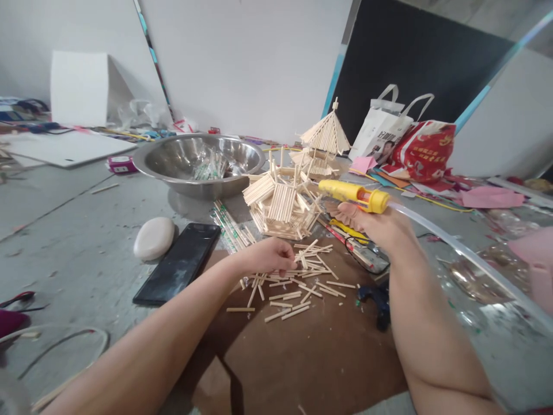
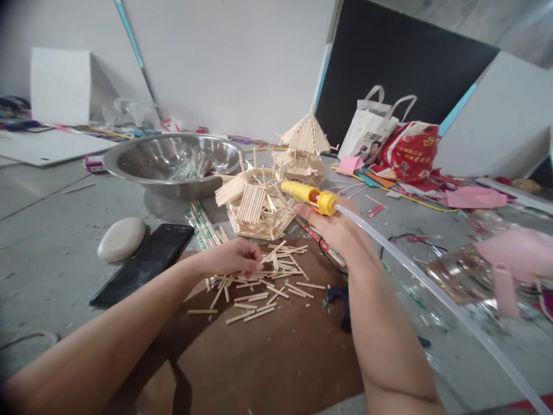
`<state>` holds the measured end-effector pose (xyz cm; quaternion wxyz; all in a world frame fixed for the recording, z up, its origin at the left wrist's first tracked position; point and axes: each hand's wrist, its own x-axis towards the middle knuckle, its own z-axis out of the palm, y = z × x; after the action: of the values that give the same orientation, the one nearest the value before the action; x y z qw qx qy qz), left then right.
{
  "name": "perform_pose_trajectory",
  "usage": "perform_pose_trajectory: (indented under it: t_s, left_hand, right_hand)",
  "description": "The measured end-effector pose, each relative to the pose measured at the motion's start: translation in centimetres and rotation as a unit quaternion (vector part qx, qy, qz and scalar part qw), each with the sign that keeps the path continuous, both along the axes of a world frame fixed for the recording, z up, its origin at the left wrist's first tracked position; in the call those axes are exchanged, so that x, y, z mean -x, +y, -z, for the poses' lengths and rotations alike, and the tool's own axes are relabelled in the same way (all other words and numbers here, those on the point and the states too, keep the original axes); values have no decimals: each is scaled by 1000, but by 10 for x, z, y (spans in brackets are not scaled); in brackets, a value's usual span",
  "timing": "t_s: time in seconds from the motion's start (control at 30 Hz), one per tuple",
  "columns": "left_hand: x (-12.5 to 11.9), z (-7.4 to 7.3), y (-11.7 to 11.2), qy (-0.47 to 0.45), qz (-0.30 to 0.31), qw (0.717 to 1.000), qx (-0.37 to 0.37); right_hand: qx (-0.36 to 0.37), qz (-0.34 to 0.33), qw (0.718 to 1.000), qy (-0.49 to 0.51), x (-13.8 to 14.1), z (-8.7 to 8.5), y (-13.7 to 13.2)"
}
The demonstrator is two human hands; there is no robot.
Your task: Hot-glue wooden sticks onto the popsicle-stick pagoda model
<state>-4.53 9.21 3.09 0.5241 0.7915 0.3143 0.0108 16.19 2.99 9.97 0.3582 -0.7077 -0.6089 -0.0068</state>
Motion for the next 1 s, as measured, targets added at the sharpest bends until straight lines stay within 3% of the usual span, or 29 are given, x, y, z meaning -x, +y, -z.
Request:
perform_pose_trajectory:
  t_s: [0.1,0.23,0.33,0.6,0.73,1.0]
  left_hand:
    - [-3,-1,-4,55,21,990,-128]
    - [-5,3,-6,111,2,952,-287]
    - [-1,2,-1,140,-10,924,-356]
    - [27,-21,21,228,45,904,-359]
    - [25,-18,19,271,77,899,-337]
    - [14,-18,10,259,111,911,-301]
  right_hand:
    - [-9,-5,1000,4,-2,3,1]
    - [-4,8,1000,3,-2,5,2]
    - [1,-7,1000,19,-3,6,1]
    - [-15,-18,1000,-17,-7,9,0]
    - [-9,-19,999,-31,-9,10,1]
    - [-3,-14,1000,-19,-9,11,1]
